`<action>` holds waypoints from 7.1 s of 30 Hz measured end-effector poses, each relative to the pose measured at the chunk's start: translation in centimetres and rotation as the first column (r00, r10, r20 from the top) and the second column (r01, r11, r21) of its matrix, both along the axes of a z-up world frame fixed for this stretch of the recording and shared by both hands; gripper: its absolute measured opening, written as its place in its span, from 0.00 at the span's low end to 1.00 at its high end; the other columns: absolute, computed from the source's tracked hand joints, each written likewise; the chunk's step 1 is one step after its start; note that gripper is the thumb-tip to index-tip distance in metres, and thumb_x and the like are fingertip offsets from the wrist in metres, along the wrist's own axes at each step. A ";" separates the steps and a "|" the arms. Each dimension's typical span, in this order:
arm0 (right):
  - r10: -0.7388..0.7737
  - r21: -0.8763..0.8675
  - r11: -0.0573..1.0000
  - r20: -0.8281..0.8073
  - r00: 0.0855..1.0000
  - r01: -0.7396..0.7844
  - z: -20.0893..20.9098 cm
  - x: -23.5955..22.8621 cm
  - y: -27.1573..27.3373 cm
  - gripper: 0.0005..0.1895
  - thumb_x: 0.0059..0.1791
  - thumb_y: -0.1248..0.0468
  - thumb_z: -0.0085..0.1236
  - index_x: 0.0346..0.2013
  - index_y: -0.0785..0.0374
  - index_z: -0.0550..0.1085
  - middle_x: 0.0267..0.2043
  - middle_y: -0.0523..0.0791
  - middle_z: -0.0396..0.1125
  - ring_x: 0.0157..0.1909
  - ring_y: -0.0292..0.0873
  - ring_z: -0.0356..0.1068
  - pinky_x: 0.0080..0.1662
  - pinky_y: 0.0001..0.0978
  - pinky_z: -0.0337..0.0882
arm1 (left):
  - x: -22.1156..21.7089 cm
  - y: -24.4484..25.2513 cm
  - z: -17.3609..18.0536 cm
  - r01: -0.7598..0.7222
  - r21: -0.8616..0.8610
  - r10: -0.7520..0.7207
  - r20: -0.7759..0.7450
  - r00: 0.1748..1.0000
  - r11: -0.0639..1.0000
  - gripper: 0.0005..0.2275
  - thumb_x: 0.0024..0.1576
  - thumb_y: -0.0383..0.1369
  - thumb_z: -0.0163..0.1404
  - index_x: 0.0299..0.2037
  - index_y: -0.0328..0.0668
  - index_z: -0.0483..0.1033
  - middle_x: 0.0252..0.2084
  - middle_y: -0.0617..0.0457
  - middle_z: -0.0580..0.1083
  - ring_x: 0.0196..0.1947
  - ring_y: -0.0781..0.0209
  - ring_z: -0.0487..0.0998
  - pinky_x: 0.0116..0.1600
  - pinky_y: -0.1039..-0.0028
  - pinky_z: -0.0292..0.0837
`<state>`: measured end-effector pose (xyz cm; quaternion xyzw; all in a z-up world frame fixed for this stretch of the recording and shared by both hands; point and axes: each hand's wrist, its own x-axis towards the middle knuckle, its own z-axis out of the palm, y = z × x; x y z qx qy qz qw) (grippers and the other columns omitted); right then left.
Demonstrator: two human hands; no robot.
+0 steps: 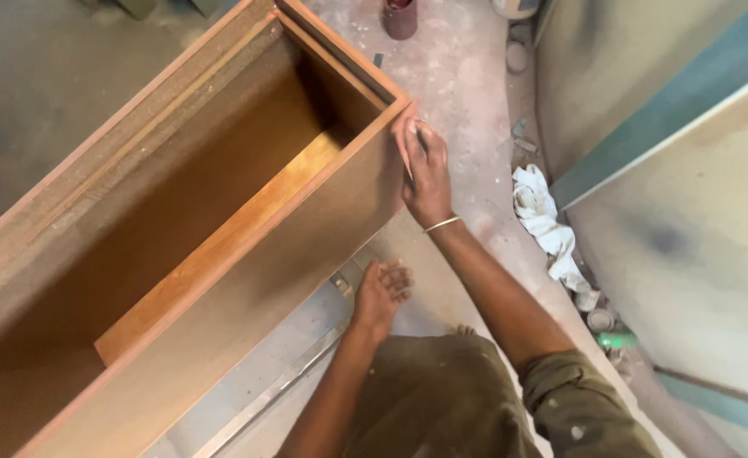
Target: The person sands the edges and surfaces of a wooden cabinet using a sanding block. They repeatedly dip the sanding block into a container of reddish paste and continue sanding various sections of the cabinet.
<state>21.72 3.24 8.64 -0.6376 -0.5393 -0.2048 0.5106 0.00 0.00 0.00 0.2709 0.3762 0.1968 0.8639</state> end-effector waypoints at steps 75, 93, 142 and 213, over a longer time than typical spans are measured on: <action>0.356 0.342 0.935 -0.899 -0.256 0.098 -26.0 -3.4 -2.8 0.12 0.53 0.71 0.49 0.51 0.69 0.70 0.45 0.44 0.70 0.45 0.39 0.70 0.46 0.33 0.72 | 1.6 -5.6 -19.2 -0.228 -0.339 0.197 -0.124 0.973 0.913 0.21 0.65 0.49 0.37 0.51 0.40 0.71 0.42 0.47 0.77 0.41 0.55 0.76 0.48 0.67 0.69; -0.311 -0.462 0.848 -0.831 0.461 -0.260 -24.6 -10.4 -0.1 0.20 0.57 0.67 0.45 0.63 0.67 0.74 0.42 0.58 0.77 0.44 0.47 0.74 0.50 0.39 0.75 | -6.5 -3.2 -16.8 0.148 -0.187 -0.197 -0.278 0.940 0.971 0.15 0.63 0.40 0.44 0.52 0.37 0.72 0.40 0.47 0.78 0.39 0.56 0.78 0.45 0.66 0.72; 0.057 0.016 0.989 -0.960 -0.274 0.149 -24.2 -22.1 1.2 0.09 0.49 0.67 0.54 0.38 0.70 0.77 0.33 0.43 0.74 0.32 0.36 0.73 0.34 0.29 0.72 | -22.7 6.9 -10.0 0.368 0.082 -0.293 -0.459 0.839 0.926 0.17 0.64 0.40 0.43 0.53 0.35 0.72 0.41 0.48 0.77 0.40 0.59 0.76 0.46 0.70 0.69; 0.068 0.011 0.948 -0.984 -0.167 0.319 -25.9 -35.8 -0.1 0.10 0.53 0.66 0.49 0.38 0.71 0.75 0.35 0.43 0.74 0.37 0.35 0.76 0.37 0.29 0.80 | -36.4 9.2 -14.1 0.391 0.345 -0.114 -0.608 0.786 0.854 0.15 0.64 0.41 0.45 0.47 0.36 0.75 0.36 0.52 0.77 0.37 0.64 0.76 0.41 0.73 0.68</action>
